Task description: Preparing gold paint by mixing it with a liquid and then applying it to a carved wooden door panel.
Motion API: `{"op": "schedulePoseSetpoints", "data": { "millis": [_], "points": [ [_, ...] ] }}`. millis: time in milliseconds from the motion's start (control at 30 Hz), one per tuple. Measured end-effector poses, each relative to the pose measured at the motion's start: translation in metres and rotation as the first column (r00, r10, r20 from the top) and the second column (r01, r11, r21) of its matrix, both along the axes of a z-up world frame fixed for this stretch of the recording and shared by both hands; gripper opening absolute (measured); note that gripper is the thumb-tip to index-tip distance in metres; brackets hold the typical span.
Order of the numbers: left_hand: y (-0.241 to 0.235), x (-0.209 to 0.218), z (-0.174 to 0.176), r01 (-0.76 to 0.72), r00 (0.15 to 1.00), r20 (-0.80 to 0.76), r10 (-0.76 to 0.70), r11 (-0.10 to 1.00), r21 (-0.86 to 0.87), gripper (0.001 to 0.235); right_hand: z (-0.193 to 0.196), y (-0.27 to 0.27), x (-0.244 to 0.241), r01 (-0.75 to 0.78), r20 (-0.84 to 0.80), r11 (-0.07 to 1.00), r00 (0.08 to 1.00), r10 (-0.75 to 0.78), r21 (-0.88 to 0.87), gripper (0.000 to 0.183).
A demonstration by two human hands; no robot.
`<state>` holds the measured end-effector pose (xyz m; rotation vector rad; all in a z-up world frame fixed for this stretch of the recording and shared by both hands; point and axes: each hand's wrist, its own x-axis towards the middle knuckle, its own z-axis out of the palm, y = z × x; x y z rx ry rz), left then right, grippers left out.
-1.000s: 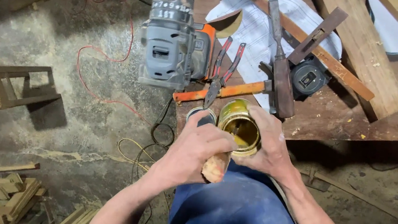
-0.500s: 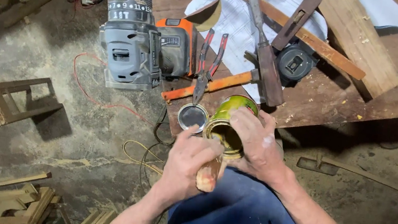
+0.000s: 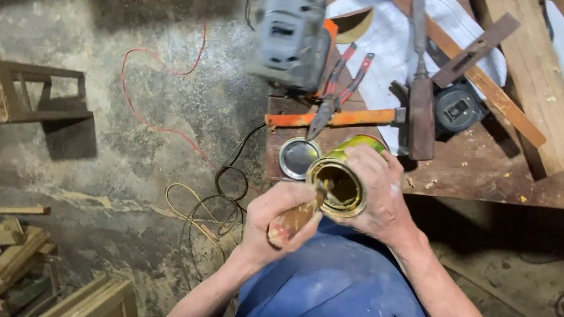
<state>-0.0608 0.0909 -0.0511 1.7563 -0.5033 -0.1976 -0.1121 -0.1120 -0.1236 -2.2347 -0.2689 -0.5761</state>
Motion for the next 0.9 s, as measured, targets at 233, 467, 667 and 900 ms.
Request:
{"op": "schedulePoseSetpoints", "data": {
  "millis": [233,467,667,900],
  "points": [
    [0.001,0.0,0.012,-0.011,0.998,0.056,0.014,0.999,-0.047,0.024,0.0,0.001,-0.007,-0.035,-0.073,0.997,0.997,0.03,-0.064,0.095],
    [0.015,-0.011,-0.045,-0.085,0.962,-0.271,0.032,0.979,-0.184,0.034,-0.001,0.007,-0.013,-0.065,-0.112,0.994,0.992,0.055,-0.089,0.091],
    [0.003,0.016,-0.009,-0.015,0.99,0.137,0.019,0.999,-0.033,0.024,-0.01,0.006,-0.013,-0.019,-0.121,0.997,0.993,0.01,-0.073,0.097],
    [0.009,-0.014,-0.019,0.041,0.974,0.219,-0.053,0.997,0.058,0.026,-0.011,0.006,-0.015,0.005,-0.106,0.999,0.994,-0.009,-0.031,0.093]
  ]
}}
